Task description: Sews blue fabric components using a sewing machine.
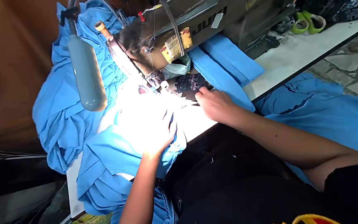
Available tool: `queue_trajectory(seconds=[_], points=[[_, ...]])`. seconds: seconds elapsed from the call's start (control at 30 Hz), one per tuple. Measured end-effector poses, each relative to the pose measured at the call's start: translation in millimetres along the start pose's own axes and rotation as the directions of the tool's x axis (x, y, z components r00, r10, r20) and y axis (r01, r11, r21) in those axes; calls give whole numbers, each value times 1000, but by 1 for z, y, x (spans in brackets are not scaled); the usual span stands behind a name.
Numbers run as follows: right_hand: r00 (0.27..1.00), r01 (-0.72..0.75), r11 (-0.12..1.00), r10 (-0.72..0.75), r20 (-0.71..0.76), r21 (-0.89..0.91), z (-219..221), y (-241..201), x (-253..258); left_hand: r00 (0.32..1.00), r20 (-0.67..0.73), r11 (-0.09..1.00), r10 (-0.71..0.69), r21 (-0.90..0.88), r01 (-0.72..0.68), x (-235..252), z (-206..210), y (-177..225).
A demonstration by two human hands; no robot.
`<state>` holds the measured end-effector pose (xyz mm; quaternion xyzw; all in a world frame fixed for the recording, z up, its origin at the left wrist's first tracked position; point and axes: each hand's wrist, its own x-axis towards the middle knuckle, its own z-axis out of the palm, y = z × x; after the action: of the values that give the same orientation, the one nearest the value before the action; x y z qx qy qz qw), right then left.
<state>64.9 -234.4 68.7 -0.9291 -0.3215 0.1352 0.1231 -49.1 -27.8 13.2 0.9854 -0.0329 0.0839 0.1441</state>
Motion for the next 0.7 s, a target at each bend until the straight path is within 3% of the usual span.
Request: queue_trajectory(seconds=[0.07,0.17,0.23,0.33,0.5,0.6,0.7], points=[[999,31,999,-32,34,35,1,-3,-3,1000,-5,998,-24,-56,24,4,-7,-2],[982,187,952,-175,-68,242,8,-16,-23,991,-57,990,-123,-79,118,14,-14,-10],[968,235,897,-253,0,374,6,-27,-36,993,-107,998,-41,38,45,20,-13,-20],[929,269,768,-366,53,581,8,-36,-48,996,-65,989,62,140,-52,31,-11,-27],[874,268,608,-480,77,747,6,-40,-69,992,-99,994,75,92,-65,27,-5,-27],[847,411,512,-521,-107,754,12,-39,-80,989,-144,993,44,111,-28,21,-5,-17],[788,569,436,-532,-310,697,22,-37,-84,999,-32,997,-34,68,36,19,-3,-12]])
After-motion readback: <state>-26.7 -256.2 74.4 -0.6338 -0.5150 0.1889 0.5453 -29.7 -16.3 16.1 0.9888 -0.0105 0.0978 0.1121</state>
